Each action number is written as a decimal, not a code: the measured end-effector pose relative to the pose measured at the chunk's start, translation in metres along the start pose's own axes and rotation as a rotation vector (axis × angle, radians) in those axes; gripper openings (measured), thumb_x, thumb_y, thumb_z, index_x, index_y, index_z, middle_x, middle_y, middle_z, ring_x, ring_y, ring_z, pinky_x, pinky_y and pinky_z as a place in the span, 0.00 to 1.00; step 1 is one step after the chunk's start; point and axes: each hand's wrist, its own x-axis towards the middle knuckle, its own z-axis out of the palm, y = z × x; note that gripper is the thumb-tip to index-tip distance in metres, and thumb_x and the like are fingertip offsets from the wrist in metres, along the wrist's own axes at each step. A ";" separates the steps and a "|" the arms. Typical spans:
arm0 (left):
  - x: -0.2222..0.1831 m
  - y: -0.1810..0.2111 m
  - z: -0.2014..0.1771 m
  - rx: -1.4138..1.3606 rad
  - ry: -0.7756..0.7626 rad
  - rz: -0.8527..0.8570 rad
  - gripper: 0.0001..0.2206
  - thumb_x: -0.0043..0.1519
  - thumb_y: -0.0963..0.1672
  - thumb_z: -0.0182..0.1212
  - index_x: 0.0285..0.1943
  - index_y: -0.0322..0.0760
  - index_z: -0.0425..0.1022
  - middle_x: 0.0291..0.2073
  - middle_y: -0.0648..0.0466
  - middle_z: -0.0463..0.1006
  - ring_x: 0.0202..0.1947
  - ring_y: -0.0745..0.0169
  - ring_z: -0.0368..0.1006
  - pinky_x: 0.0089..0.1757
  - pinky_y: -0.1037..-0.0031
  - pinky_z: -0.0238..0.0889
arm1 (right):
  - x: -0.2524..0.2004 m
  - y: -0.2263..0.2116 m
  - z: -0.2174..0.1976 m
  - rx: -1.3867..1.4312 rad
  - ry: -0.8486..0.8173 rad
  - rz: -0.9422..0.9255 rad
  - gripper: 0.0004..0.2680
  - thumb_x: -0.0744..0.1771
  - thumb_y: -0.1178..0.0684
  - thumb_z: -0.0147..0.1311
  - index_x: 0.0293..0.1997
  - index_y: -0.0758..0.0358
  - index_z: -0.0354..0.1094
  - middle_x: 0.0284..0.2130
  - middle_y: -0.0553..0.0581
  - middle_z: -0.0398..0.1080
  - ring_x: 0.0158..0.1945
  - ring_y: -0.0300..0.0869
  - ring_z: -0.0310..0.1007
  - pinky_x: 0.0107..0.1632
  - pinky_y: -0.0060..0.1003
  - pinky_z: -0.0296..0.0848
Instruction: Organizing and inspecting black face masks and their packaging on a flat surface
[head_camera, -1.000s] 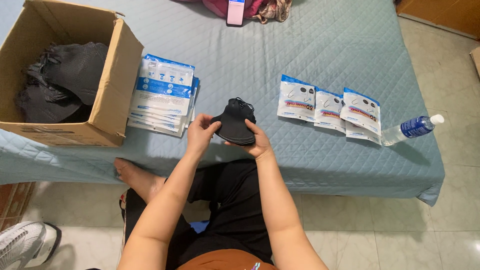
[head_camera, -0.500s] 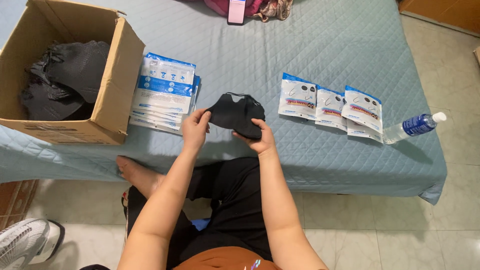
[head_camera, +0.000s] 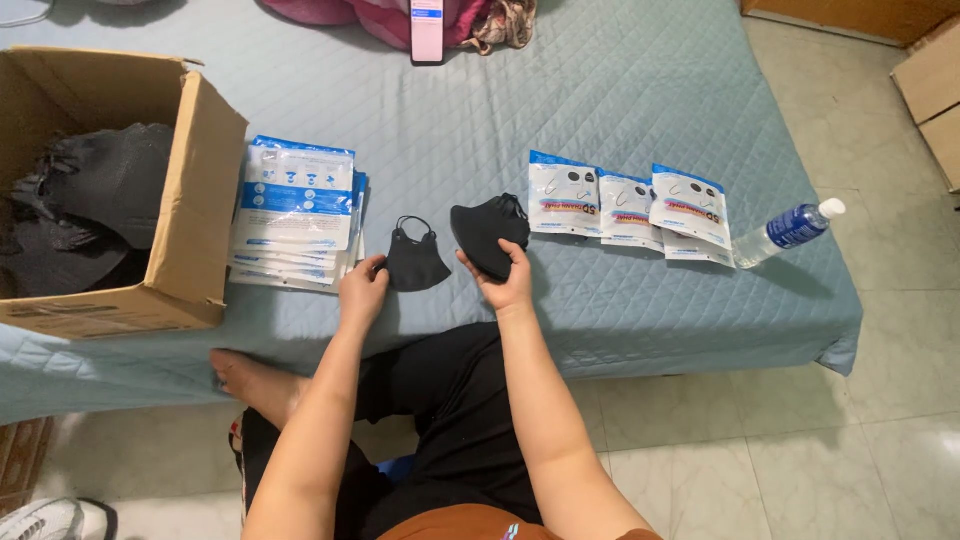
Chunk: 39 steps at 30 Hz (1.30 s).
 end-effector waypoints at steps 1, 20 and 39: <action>0.002 -0.005 0.002 -0.003 -0.003 0.010 0.15 0.61 0.46 0.62 0.57 0.47 0.82 0.32 0.47 0.84 0.44 0.45 0.80 0.48 0.57 0.70 | -0.003 0.003 0.002 0.002 -0.006 -0.008 0.12 0.61 0.61 0.63 0.45 0.75 0.69 0.44 0.78 0.74 0.48 0.71 0.76 0.54 0.77 0.73; -0.139 -0.028 -0.059 0.107 -0.079 0.148 0.12 0.67 0.50 0.55 0.53 0.44 0.72 0.38 0.50 0.83 0.42 0.46 0.78 0.43 0.58 0.67 | -0.015 0.019 0.000 -0.226 -0.146 0.092 0.14 0.63 0.57 0.56 0.53 0.71 0.67 0.51 0.73 0.73 0.54 0.67 0.72 0.52 0.74 0.74; -0.129 -0.033 -0.143 1.125 -0.249 -0.105 0.21 0.61 0.55 0.43 0.45 0.58 0.86 0.43 0.59 0.85 0.51 0.53 0.76 0.58 0.64 0.61 | -0.033 0.026 -0.015 -0.409 -0.079 0.052 0.13 0.64 0.57 0.55 0.52 0.70 0.64 0.51 0.73 0.69 0.56 0.66 0.69 0.48 0.70 0.77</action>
